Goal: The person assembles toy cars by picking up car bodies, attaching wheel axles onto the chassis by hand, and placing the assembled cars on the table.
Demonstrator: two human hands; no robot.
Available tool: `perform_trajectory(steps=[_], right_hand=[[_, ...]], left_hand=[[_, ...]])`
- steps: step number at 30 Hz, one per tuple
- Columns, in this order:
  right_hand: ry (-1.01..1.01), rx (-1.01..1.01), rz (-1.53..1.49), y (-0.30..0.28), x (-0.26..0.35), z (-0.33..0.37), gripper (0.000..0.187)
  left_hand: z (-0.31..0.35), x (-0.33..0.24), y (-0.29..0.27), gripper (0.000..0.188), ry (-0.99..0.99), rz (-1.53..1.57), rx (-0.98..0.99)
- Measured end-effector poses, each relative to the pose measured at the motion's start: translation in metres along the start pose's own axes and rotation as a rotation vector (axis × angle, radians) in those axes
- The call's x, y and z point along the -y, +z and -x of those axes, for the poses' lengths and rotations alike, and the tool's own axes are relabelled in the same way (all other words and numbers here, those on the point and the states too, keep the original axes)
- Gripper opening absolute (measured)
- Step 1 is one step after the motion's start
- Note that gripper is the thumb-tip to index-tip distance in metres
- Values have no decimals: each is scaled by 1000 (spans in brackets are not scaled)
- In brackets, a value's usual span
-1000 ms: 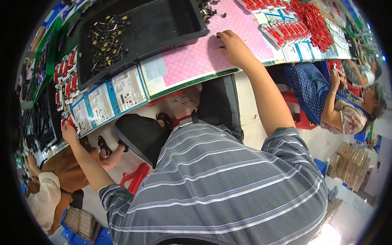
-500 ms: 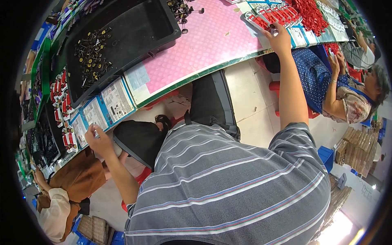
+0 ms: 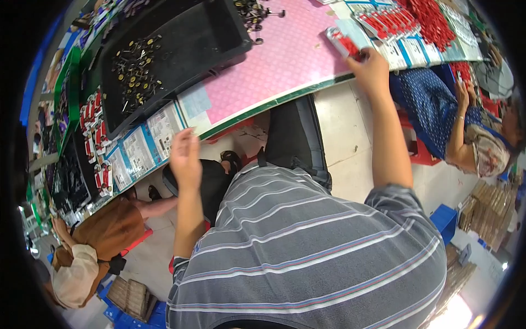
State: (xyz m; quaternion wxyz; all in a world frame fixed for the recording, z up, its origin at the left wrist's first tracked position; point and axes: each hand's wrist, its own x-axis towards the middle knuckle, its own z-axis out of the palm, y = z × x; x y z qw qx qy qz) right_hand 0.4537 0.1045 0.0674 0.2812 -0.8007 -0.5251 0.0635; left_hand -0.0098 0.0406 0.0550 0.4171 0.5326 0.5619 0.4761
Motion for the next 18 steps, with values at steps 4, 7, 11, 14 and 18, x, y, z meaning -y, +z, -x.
perform_trajectory(steps=[4,7,11,14,18], right_hand=[[-103,336,-421,14,77,89,48],[-386,522,-489,13,156,140,54],[-679,546,-461,22,203,136,88],[-832,452,-489,24,239,97,83],[-1041,356,-294,84,329,4,60]], left_hand=[[12,4,47,45,-297,586,504],[28,3,63,50,-269,694,534],[17,4,41,45,-275,768,394],[17,-3,11,46,-239,787,372],[29,2,-5,51,-221,867,208]])
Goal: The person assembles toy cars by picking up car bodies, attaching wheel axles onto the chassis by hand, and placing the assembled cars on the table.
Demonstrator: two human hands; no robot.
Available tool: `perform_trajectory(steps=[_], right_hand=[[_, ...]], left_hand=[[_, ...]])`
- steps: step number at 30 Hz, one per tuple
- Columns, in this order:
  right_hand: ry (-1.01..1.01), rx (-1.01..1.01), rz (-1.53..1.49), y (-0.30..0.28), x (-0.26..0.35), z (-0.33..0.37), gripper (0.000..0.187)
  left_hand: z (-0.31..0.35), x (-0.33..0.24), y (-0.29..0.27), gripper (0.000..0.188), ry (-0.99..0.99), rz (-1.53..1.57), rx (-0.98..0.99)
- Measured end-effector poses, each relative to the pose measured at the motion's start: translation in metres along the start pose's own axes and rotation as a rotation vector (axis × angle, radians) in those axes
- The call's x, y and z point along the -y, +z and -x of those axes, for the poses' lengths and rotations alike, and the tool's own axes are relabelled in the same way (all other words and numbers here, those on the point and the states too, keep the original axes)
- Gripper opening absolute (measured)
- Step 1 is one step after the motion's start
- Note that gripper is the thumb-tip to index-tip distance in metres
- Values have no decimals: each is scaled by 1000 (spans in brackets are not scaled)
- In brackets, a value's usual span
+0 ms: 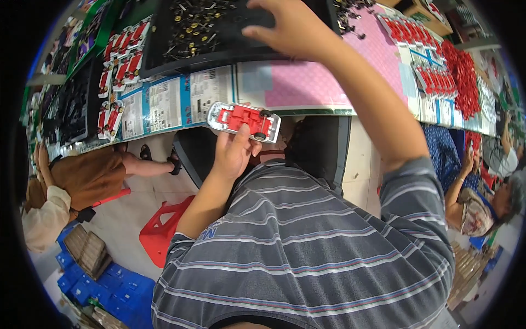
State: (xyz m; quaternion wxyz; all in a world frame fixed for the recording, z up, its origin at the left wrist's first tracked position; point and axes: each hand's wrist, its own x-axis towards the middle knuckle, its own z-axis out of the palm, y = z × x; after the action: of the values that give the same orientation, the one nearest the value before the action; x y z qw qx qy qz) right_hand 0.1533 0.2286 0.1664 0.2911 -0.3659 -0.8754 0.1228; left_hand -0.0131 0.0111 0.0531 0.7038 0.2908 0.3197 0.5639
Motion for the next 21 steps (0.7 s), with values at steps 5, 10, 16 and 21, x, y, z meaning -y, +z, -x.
perform_trajectory(steps=[5,10,16,21], right_hand=[[-132,160,121,102,-79,-142,63],[13,426,348,186,-7,-146,75],[-191,548,245,123,-46,-112,49],[-119,340,140,66,-75,-53,36]], left_hand=[[7,-4,9,40,-113,25,-176],[20,0,-13,39,-102,-60,-172],[10,-3,-22,46,-12,-63,-129],[-2,-7,-21,56,-80,-4,-13]])
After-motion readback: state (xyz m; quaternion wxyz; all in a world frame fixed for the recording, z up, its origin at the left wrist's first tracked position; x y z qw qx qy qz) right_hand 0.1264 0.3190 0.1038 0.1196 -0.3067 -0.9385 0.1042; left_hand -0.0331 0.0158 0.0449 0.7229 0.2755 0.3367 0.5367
